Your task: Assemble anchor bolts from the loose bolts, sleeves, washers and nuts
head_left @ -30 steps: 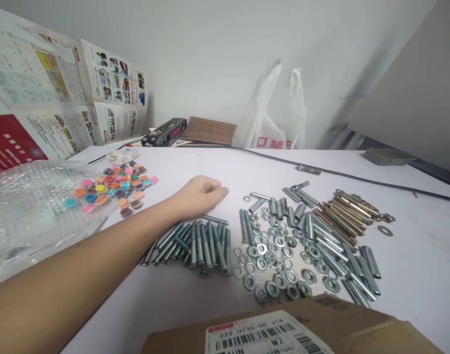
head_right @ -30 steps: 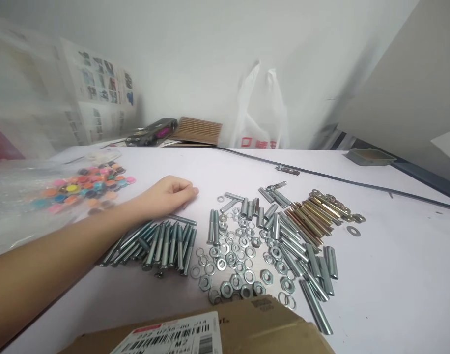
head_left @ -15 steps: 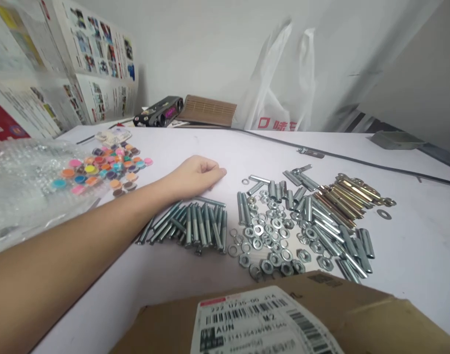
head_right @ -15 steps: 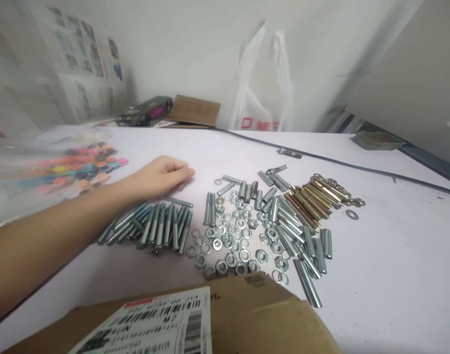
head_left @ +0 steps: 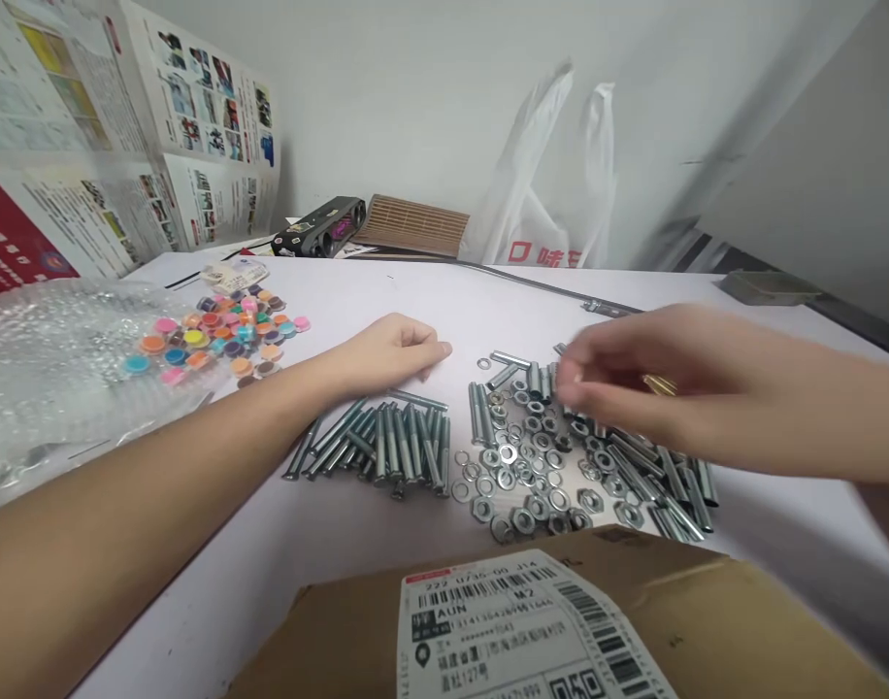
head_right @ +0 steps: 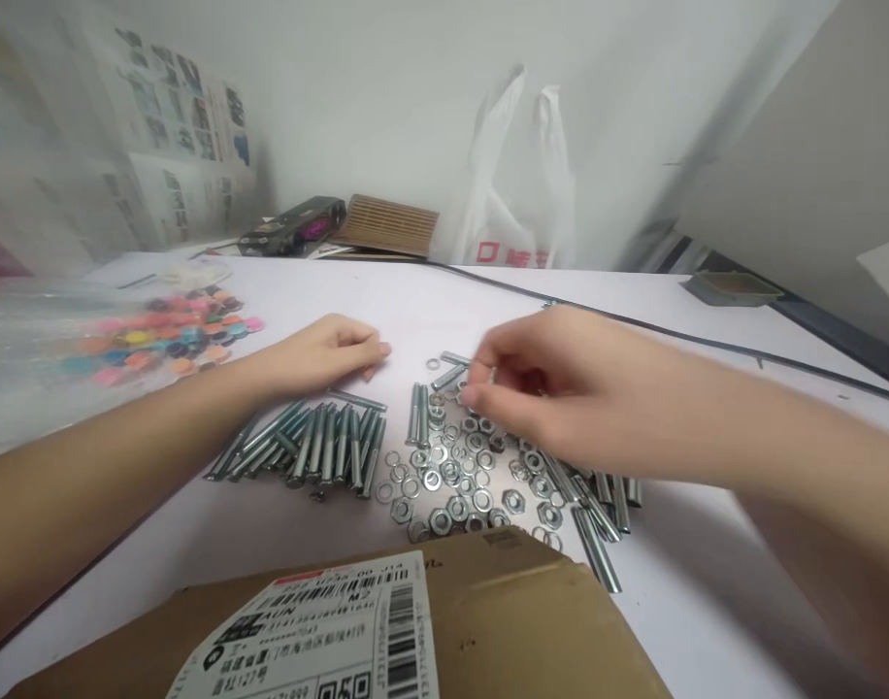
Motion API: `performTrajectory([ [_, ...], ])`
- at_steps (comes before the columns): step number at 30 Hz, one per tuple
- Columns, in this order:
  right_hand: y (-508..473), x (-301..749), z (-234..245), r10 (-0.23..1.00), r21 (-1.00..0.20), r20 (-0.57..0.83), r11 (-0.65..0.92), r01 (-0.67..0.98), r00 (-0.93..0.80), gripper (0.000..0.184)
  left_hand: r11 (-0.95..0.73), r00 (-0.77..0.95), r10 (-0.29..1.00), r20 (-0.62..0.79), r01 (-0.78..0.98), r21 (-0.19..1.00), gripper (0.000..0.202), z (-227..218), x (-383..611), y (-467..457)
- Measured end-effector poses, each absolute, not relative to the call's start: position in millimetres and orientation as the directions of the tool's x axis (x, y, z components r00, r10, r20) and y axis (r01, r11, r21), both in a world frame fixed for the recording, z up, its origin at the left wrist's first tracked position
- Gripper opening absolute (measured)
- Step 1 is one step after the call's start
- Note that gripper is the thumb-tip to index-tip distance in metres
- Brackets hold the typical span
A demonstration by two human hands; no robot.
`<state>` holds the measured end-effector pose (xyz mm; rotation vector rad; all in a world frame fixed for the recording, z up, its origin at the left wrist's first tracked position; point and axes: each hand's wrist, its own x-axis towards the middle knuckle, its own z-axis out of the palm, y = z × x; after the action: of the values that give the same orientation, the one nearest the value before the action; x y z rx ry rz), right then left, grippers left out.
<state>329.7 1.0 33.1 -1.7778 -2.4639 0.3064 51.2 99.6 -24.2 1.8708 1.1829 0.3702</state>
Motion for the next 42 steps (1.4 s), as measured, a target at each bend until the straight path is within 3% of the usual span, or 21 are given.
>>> performTrajectory([
  [2,23,291,35,0.908,-0.245,-0.098,0.374,0.894,-0.407,0.026,-0.166,0.51,0.838,-0.192,0.573,0.803,0.042,-24,51,100],
  [7,42,254,15,0.934,-0.096,-0.078,0.34,0.935,-0.348,0.023,-0.156,0.596,0.755,-0.272,0.567,0.809,0.025,-21,47,101],
  [9,42,257,9,0.946,-0.075,-0.074,0.311,0.947,-0.316,0.026,-0.265,0.676,0.689,-0.26,0.569,0.778,0.014,-21,44,103],
  [13,47,270,6,0.965,-0.1,-0.052,0.251,0.963,-0.257,0.033,-0.57,0.804,0.566,-0.181,0.54,0.619,0.019,-21,41,108],
  [16,56,278,6,0.971,-0.148,-0.046,0.226,0.963,-0.235,0.03,-0.608,0.822,0.533,-0.199,0.536,0.586,0.02,-20,41,109],
  [20,68,287,2,0.97,-0.211,-0.048,0.223,0.952,-0.238,0.028,-0.518,0.79,0.565,-0.24,0.566,0.641,0.027,-19,41,108],
  [24,74,293,-4,0.971,-0.164,0.012,0.238,0.957,-0.239,0.03,-0.28,0.678,0.707,-0.202,0.53,0.8,0.036,-24,43,109],
  [30,81,300,-9,0.898,-0.266,-0.05,0.41,0.872,-0.437,0.03,-0.138,0.446,0.893,0.052,0.162,0.977,0.032,-44,52,116],
  [36,85,306,-15,0.805,-0.271,0.024,0.576,0.771,-0.593,0.035,-0.123,0.386,0.919,0.075,0.101,0.987,0.054,-44,52,115],
  [42,88,307,-16,0.768,-0.283,0.037,0.622,0.73,-0.64,0.032,-0.105,0.413,0.908,0.068,0.066,0.992,0.053,-42,53,110],
])
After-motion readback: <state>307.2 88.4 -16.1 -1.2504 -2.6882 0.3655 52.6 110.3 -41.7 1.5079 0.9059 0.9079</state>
